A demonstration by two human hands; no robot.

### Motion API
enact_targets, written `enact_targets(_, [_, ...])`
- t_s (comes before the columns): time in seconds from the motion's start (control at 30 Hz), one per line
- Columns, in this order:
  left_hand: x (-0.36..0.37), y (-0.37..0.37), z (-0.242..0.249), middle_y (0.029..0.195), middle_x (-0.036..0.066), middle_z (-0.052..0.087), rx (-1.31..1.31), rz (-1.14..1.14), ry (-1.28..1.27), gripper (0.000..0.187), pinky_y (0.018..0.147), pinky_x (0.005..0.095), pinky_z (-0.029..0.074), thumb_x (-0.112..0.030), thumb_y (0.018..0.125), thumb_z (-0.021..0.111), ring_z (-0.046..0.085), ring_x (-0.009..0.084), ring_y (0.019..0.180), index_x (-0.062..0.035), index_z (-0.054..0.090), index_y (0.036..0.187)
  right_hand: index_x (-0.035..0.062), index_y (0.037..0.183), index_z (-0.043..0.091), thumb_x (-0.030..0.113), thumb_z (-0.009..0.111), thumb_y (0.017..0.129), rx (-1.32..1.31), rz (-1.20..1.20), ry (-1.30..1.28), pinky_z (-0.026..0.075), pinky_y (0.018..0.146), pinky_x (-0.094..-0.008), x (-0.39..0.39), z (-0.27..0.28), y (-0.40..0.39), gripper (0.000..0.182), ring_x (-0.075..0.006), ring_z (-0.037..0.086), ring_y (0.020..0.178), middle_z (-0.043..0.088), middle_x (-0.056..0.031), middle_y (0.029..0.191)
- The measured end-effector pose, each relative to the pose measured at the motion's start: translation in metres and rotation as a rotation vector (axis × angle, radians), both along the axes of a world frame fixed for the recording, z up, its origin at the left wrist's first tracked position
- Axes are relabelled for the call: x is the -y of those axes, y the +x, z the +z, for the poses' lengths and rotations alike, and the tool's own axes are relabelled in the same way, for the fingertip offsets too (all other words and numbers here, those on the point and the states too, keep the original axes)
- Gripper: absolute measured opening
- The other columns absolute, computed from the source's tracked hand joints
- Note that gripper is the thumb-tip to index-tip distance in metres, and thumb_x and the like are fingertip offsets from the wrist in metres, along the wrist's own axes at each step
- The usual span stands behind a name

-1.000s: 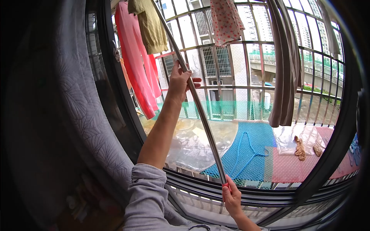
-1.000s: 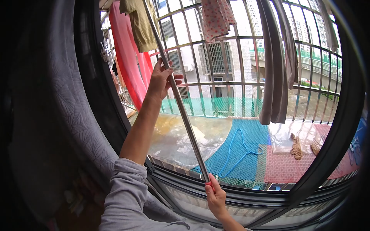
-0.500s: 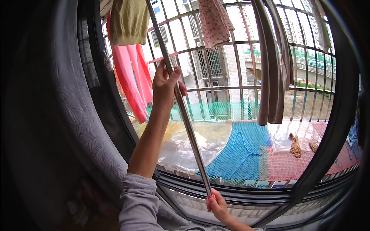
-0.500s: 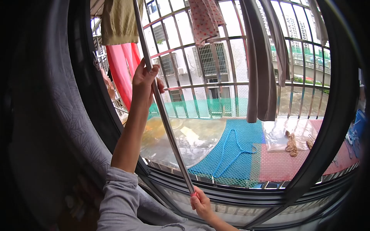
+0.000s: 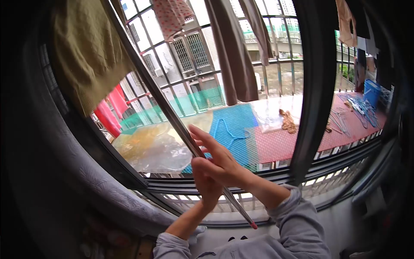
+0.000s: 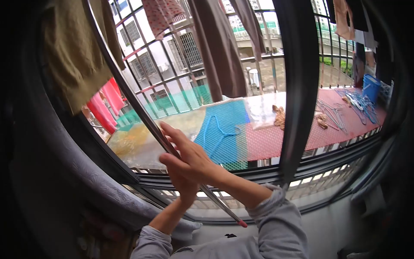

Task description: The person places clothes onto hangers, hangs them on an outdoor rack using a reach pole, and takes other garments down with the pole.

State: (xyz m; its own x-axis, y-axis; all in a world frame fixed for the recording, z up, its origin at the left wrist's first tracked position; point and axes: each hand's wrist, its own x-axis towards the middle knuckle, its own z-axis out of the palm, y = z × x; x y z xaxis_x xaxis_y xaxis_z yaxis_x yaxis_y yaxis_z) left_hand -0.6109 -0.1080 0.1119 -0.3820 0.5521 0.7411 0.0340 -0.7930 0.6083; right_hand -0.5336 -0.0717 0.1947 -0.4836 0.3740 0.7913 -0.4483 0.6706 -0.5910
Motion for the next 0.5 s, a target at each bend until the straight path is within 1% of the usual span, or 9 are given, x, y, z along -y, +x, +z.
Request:
enact_targets(0.07, [0.022, 0.025, -0.052, 0.101, 0.012, 0.049, -0.140, -0.169, -0.134, 0.050, 0.059, 0.0271, 0.052, 0.004, 0.080, 0.057, 0.057, 0.0148, 0.073, -0.0044, 0.029, 0.120, 0.0046, 0.130, 0.030, 0.028, 0.063, 0.082, -0.021, 0.067, 0.002, 0.047, 0.078, -0.0356, 0.008, 0.011, 0.003, 0.063, -0.0237, 0.059, 0.090, 0.054, -0.0164, 0.105])
enact_targets(0.1, [0.029, 0.039, -0.085, 0.102, 0.012, 0.049, -0.141, -0.187, -0.124, 0.052, 0.060, 0.0269, 0.052, 0.003, 0.080, 0.058, 0.057, 0.0148, 0.073, -0.0044, 0.027, 0.121, 0.0051, 0.124, 0.034, 0.024, 0.067, 0.080, 0.021, 0.173, -0.110, 0.047, 0.071, -0.0311, 0.014, 0.020, 0.013, 0.058, -0.0171, 0.058, 0.078, 0.057, -0.0126, 0.095])
enact_targets(0.13, [0.035, 0.051, -0.115, 0.103, 0.012, 0.049, -0.143, -0.204, -0.114, 0.054, 0.061, 0.0267, 0.052, 0.003, 0.080, 0.059, 0.058, 0.0148, 0.072, -0.0043, 0.026, 0.122, 0.0056, 0.122, 0.036, 0.018, 0.067, 0.079, -0.089, 0.285, -0.182, 0.044, 0.064, -0.0262, 0.020, 0.021, 0.013, 0.054, -0.0109, 0.053, 0.070, 0.056, -0.0086, 0.087])
enact_targets(0.2, [0.059, 0.070, -0.152, 0.110, 0.013, 0.049, -0.384, -0.134, -0.312, 0.056, 0.064, 0.0275, 0.053, 0.002, 0.079, 0.061, 0.058, 0.0143, 0.070, -0.0054, 0.025, 0.122, 0.0054, 0.126, 0.036, 0.014, 0.066, 0.081, -0.011, 0.210, -0.119, 0.036, 0.054, -0.0178, 0.029, 0.027, 0.035, 0.055, -0.0021, 0.043, 0.063, 0.049, 0.0006, 0.079])
enact_targets(0.23, [0.066, 0.064, -0.187, 0.120, 0.014, 0.046, -0.571, -0.089, -0.315, 0.062, 0.070, 0.0295, 0.053, 0.000, 0.077, 0.064, 0.060, 0.0186, 0.085, -0.0071, 0.027, 0.126, 0.0053, 0.123, 0.040, 0.012, 0.065, 0.081, -0.018, 0.249, -0.138, 0.034, 0.053, -0.0179, 0.033, 0.023, 0.038, 0.050, -0.0016, 0.041, 0.061, 0.045, 0.0025, 0.073])
enact_targets(0.27, [0.083, 0.061, -0.186, 0.127, 0.014, 0.043, -0.643, -0.061, -0.552, 0.062, 0.075, 0.0313, 0.051, -0.003, 0.076, 0.067, 0.055, 0.0238, 0.104, -0.0072, 0.035, 0.128, 0.0052, 0.120, 0.044, 0.010, 0.065, 0.080, -0.026, 0.288, -0.158, 0.032, 0.051, -0.0181, 0.038, 0.019, 0.043, 0.046, -0.0010, 0.038, 0.059, 0.041, 0.0044, 0.068])
enact_targets(0.3, [0.096, 0.044, -0.192, 0.131, 0.014, 0.041, -0.803, -0.044, -0.744, 0.056, 0.077, 0.0325, 0.050, -0.007, 0.076, 0.067, 0.050, 0.0263, 0.111, -0.0073, 0.042, 0.127, 0.0039, 0.107, 0.051, 0.008, 0.065, 0.079, 0.021, 0.322, -0.256, 0.028, 0.050, -0.0184, 0.046, 0.018, 0.056, 0.031, -0.0016, 0.034, 0.058, 0.036, 0.0061, 0.064])
enact_targets(0.4, [0.145, -0.032, -0.227, 0.130, 0.013, 0.041, -0.569, 0.190, -0.812, 0.053, 0.079, 0.0323, 0.048, -0.017, 0.082, 0.061, 0.050, 0.0248, 0.104, -0.0087, 0.039, 0.130, 0.0049, 0.095, 0.054, 0.016, 0.065, 0.081, -0.034, 0.218, -0.182, 0.032, 0.052, -0.0235, 0.058, -0.031, 0.058, 0.021, -0.0058, 0.036, 0.058, 0.037, 0.0040, 0.064])
enact_targets(0.5, [0.198, -0.063, -0.135, 0.132, 0.015, 0.038, -0.306, 0.419, -0.706, 0.060, 0.084, 0.0367, 0.045, -0.022, 0.081, 0.062, 0.045, 0.0288, 0.109, -0.0079, 0.033, 0.132, 0.0039, 0.085, 0.052, 0.022, 0.062, 0.081, 0.219, 0.115, -0.306, 0.041, 0.059, -0.0343, 0.076, -0.070, 0.087, 0.020, -0.0221, 0.053, 0.063, 0.055, -0.0130, 0.068])
